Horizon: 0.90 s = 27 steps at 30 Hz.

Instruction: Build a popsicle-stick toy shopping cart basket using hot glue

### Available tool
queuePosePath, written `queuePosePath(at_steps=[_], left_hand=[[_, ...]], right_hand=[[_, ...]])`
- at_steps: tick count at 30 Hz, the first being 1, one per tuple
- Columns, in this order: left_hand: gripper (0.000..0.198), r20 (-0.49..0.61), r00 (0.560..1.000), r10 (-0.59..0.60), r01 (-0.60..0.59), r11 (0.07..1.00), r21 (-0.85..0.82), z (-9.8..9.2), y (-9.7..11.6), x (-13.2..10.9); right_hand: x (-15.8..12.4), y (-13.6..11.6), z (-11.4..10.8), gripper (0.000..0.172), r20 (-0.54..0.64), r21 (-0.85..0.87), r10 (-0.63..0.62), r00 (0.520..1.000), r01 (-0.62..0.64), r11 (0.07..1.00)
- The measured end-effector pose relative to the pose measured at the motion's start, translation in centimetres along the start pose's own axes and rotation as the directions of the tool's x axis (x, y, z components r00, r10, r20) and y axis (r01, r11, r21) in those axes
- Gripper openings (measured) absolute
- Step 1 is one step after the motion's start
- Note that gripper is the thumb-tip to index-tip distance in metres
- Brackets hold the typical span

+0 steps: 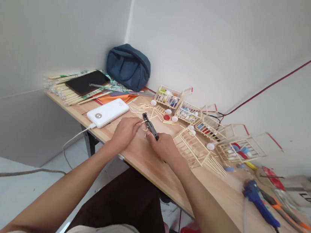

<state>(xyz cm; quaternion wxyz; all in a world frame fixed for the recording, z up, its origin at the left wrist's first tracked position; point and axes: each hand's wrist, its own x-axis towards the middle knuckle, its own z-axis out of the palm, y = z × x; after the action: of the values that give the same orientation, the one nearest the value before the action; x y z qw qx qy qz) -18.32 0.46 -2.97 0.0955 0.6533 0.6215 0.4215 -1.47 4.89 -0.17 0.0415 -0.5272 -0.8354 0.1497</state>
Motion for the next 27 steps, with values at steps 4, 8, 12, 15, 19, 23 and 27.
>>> queuePosePath(at_steps=[4,8,12,15,19,23,27], left_hand=[[0.026,0.006,1.0,-0.012,0.012,1.0,0.007,0.1,-0.1,0.1],[0.026,0.003,1.0,-0.01,0.01,1.0,0.011,0.1,-0.4,0.0],[0.028,0.005,1.0,-0.024,0.024,0.998,0.051,-0.4,-0.6,0.0],[0.025,-0.027,0.997,-0.07,0.072,0.994,0.085,-0.9,-0.3,0.6],[0.02,-0.031,0.993,-0.115,0.118,0.983,0.144,-0.4,0.7,3.1],[0.016,0.058,0.974,-0.219,0.204,0.958,0.202,2.5,0.9,6.5],[0.009,0.106,0.962,-0.251,0.235,0.962,0.139,4.3,0.3,8.2]], right_hand=[[0.1,0.1,0.2,0.065,-0.001,0.01,0.004,1.0,-0.004,1.0],[0.2,0.1,0.2,0.061,-0.026,0.001,-0.023,0.999,0.023,1.0],[-0.1,0.1,-0.4,0.06,-0.04,-0.007,-0.038,0.998,0.037,0.999],[-1.2,0.6,-1.4,0.061,-0.054,0.115,0.024,0.998,-0.017,0.993],[-3.4,2.0,-1.9,0.06,-0.105,0.451,0.089,0.99,-0.032,0.892],[-5.6,3.3,-1.1,0.059,-0.202,0.651,0.127,0.971,0.036,0.758],[-8.0,5.0,-0.6,0.055,-0.281,0.7,0.216,0.935,0.045,0.712]])
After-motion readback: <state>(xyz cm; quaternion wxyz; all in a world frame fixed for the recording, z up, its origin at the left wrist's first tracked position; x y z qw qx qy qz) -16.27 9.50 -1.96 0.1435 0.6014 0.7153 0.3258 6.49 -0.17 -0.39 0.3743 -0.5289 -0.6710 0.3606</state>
